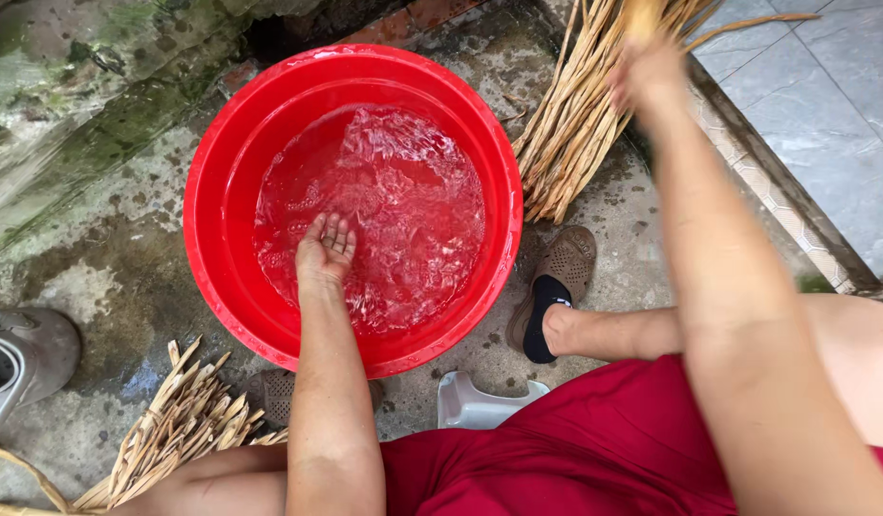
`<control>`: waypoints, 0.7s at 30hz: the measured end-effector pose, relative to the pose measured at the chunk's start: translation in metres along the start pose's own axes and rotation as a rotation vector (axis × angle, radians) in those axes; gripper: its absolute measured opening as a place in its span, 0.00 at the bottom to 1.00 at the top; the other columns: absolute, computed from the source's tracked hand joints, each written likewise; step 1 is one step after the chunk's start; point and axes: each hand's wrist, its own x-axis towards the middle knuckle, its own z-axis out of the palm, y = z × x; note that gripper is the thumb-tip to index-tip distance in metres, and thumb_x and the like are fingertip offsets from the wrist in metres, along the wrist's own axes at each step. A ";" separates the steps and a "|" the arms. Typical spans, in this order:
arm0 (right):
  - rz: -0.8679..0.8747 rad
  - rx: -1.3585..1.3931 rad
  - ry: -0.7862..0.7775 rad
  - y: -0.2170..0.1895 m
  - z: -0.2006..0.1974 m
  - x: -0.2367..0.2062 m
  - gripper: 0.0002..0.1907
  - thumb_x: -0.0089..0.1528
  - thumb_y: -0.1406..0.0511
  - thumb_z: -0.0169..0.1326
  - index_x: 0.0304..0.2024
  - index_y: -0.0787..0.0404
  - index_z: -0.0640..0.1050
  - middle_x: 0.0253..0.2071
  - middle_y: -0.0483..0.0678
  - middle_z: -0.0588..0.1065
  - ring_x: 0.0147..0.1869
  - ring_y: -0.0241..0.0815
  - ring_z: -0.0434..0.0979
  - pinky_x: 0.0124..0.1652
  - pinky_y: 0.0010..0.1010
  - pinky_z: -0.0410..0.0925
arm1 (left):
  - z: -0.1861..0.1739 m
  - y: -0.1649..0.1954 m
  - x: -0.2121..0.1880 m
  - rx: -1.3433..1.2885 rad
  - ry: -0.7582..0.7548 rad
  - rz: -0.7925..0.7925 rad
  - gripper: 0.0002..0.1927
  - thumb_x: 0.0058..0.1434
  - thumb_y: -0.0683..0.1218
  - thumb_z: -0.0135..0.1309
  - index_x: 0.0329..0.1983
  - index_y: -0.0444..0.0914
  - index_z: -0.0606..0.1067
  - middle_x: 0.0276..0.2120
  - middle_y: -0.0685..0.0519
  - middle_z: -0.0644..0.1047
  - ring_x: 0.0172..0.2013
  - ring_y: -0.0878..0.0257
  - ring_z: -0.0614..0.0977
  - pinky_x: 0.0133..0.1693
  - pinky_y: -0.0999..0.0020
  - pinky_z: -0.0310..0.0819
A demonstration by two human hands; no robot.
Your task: The person repeatedly submerges bundles of dried sticks into a red basin of water, agitates them by hand, and places the wet bundles on the ground beside the basin. The process is repeated for multiple bundles throughout the clip.
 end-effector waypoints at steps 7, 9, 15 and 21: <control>0.293 -0.098 -0.022 0.149 0.109 -0.037 0.20 0.72 0.58 0.51 0.57 0.68 0.73 0.30 0.52 0.74 0.26 0.42 0.74 0.26 0.35 0.69 | -0.014 0.004 0.006 0.027 0.020 0.010 0.14 0.71 0.48 0.47 0.57 0.42 0.75 0.45 0.54 0.79 0.46 0.59 0.80 0.54 0.57 0.75; 0.150 -0.550 0.043 0.156 0.110 -0.043 0.25 0.71 0.50 0.58 0.49 0.67 0.82 0.36 0.55 0.76 0.36 0.47 0.75 0.38 0.40 0.72 | -0.016 0.005 0.002 0.022 0.011 0.018 0.14 0.71 0.48 0.47 0.57 0.42 0.75 0.45 0.54 0.79 0.47 0.59 0.80 0.54 0.57 0.74; 0.089 -0.573 0.060 0.140 0.107 -0.039 0.29 0.66 0.52 0.58 0.55 0.71 0.75 0.46 0.65 0.77 0.49 0.58 0.79 0.52 0.45 0.72 | -0.010 0.027 -0.022 0.060 -0.096 0.037 0.18 0.69 0.49 0.48 0.61 0.45 0.73 0.50 0.53 0.79 0.49 0.59 0.79 0.57 0.57 0.72; -0.286 0.210 0.109 0.114 0.128 -0.017 0.12 0.67 0.73 0.59 0.50 0.58 0.72 0.45 0.43 0.71 0.47 0.35 0.71 0.46 0.26 0.70 | -0.005 0.152 -0.070 0.235 -0.104 0.407 0.19 0.64 0.53 0.56 0.56 0.42 0.74 0.49 0.51 0.81 0.45 0.56 0.84 0.48 0.54 0.81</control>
